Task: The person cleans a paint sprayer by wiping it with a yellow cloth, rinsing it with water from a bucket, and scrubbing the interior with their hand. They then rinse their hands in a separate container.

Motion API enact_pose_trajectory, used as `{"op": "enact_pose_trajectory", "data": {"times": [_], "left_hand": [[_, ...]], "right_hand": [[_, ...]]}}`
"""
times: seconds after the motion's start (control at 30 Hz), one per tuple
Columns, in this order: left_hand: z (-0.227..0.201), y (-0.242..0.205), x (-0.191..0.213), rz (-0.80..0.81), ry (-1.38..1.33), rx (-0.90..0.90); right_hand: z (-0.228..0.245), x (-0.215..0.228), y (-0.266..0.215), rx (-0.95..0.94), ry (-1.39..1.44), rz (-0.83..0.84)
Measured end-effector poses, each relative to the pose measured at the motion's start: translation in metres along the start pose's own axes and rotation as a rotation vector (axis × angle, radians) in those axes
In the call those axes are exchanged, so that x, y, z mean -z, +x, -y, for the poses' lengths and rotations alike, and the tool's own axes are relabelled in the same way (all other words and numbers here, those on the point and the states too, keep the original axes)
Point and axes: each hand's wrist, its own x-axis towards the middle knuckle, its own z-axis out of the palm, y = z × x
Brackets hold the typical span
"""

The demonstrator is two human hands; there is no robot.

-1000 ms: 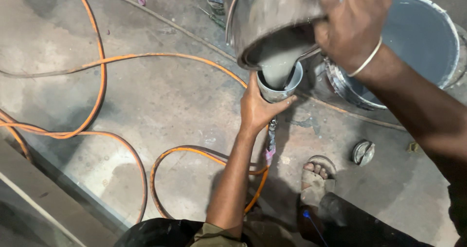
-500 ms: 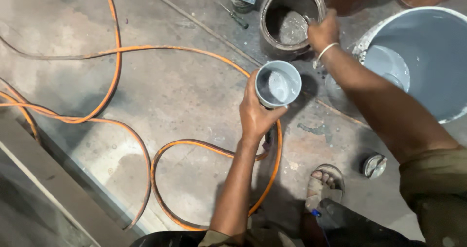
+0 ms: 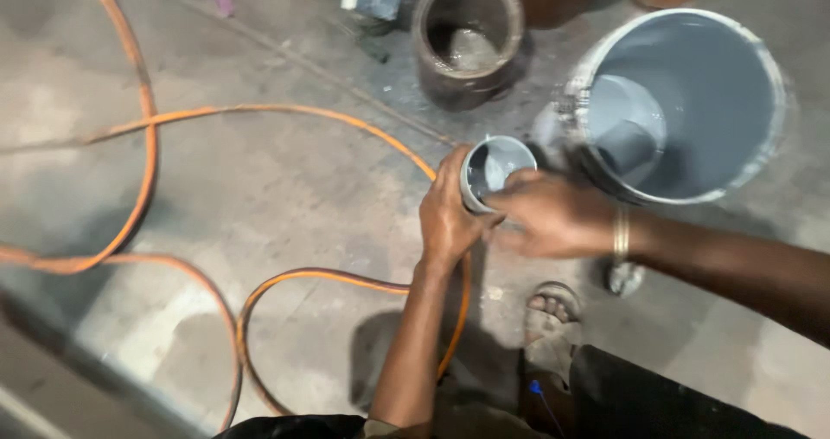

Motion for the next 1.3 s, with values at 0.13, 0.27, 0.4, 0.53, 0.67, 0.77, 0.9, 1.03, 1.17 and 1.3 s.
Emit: {"op": "enact_pose_trajectory", "data": {"times": [0.13, 0.27, 0.4, 0.53, 0.67, 0.77, 0.9, 1.03, 1.17, 1.3], "left_hand": [[-0.003, -0.012, -0.018, 0.083, 0.091, -0.144], [-0.008, -0.016, -0.033, 0.2, 0.12, -0.118], [-0.008, -0.014, -0.027, 0.235, 0.12, -0.07], [-0.004, -0.016, -0.023, 0.25, 0.097, -0.052], [-0.001, -0.016, -0.02, 0.224, 0.147, -0.052], [0.001, -0.017, -0.016, 0.236, 0.143, -0.049], [0.006, -0.013, -0.003, 0.248, 0.087, -0.074], [0.007, -0.005, -0.003, 0.279, 0.116, 0.084], [0.009, -0.01, -0.004, 0.213, 0.169, -0.02], [0.003, -0.013, -0.011, 0.228, 0.15, -0.071]], "right_hand": [[-0.025, -0.012, -0.005, 0.144, -0.5, 0.437], [-0.045, -0.03, -0.019, 0.257, -0.83, 0.452], [-0.052, -0.047, -0.016, -0.101, -0.534, 0.627], [-0.069, -0.057, -0.016, 0.308, -0.742, 0.243], [-0.068, -0.067, -0.016, 0.022, -0.6, 0.434], [-0.063, -0.063, -0.01, -0.284, -0.332, 0.616], [-0.07, -0.043, 0.001, 0.299, -0.913, 0.472], [-0.074, -0.037, -0.018, 0.432, -0.95, 0.274], [-0.07, -0.06, -0.032, -0.068, -0.265, 0.293], [-0.086, -0.064, -0.025, 0.318, -0.859, 0.424]]}}
